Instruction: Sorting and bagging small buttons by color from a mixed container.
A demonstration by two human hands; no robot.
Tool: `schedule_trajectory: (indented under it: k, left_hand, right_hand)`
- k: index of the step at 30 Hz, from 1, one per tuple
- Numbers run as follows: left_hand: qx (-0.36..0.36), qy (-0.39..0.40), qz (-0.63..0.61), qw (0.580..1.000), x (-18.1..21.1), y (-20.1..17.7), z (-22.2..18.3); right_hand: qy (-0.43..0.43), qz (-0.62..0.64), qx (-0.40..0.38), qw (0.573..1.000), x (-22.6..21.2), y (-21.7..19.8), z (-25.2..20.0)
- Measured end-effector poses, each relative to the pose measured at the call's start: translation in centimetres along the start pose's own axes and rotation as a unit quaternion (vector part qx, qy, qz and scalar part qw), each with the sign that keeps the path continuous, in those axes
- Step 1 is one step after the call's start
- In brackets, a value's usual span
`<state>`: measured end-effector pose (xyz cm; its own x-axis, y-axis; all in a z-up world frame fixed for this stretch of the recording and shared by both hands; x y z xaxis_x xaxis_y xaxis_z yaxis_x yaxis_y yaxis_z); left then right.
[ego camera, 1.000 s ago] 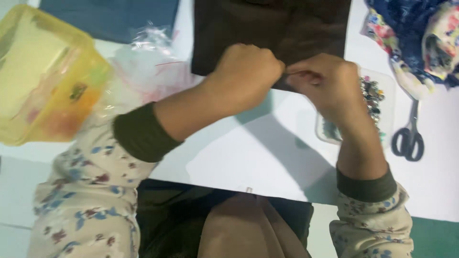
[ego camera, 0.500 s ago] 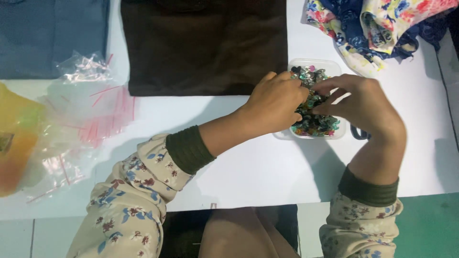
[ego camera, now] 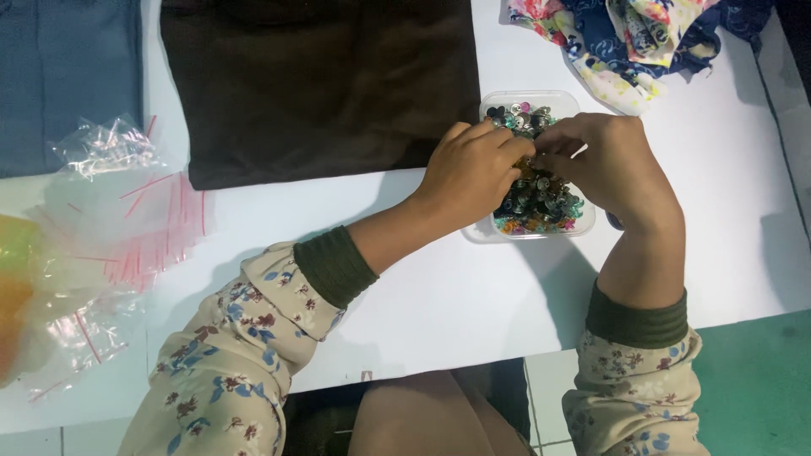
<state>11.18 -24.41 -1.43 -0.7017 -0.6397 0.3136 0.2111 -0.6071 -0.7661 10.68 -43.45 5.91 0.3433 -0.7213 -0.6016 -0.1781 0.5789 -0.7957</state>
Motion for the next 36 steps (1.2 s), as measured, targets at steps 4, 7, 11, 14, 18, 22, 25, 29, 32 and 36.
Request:
schedule_trajectory:
  k: [4,7,11,14,18,22,25,29,32,36]
  left_hand:
    - [0.019,0.000,-0.026,1.000,-0.5,0.2,-0.2]
    - [0.023,-0.011,-0.072,0.997,-0.7,0.1,-0.1]
    - [0.028,0.002,-0.087,0.996,-0.7,-0.1,0.0]
    - [0.026,0.012,-0.075,0.997,-0.7,-0.2,0.1]
    - [0.002,0.006,-0.053,0.999,-0.5,-0.3,0.0]
    - [-0.009,-0.001,-0.057,0.998,-0.6,-0.1,-0.1]
    - [0.007,0.017,-0.045,0.999,-0.5,-0.4,0.0]
    - [0.017,0.026,-0.033,0.999,-0.5,-0.3,0.0]
    - [0.020,0.029,-0.039,0.999,-0.4,-0.4,-0.1]
    - [0.036,0.030,-0.033,0.998,-0.4,0.0,-0.1]
  right_hand:
    - [0.001,0.017,0.000,1.000,-0.1,-0.3,-0.1]
    - [-0.034,0.022,0.017,0.999,-0.6,-0.4,-0.3]
    - [-0.052,0.025,0.033,0.998,-0.1,-0.4,-0.4]
    - [-0.063,0.040,0.024,0.997,-0.1,-0.5,-0.4]
    - [-0.042,0.062,0.016,0.997,-1.6,-0.8,-0.5]
    - [-0.052,0.034,0.004,0.998,-1.1,-1.2,-0.8]
    - [-0.035,0.015,-0.014,0.999,-0.9,-1.3,-0.9]
    - [-0.003,0.013,-0.050,0.999,-1.2,-0.7,-0.5]
    - [0.041,0.006,-0.046,0.998,-1.4,-0.2,-0.5]
    - [0.033,-0.007,-0.044,0.998,-1.6,-0.2,-0.4]
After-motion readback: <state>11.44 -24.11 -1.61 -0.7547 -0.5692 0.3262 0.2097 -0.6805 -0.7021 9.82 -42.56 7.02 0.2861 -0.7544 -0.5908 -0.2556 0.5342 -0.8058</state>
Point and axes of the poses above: each hand's wrist, its own z-axis towards the middle knuckle, its own y-axis out of the palm, x = y × z, the point moved 1 cm from there along z, towards the middle knuckle, and after that the axes turned 5 degrees about z, right-handed, at the moved point
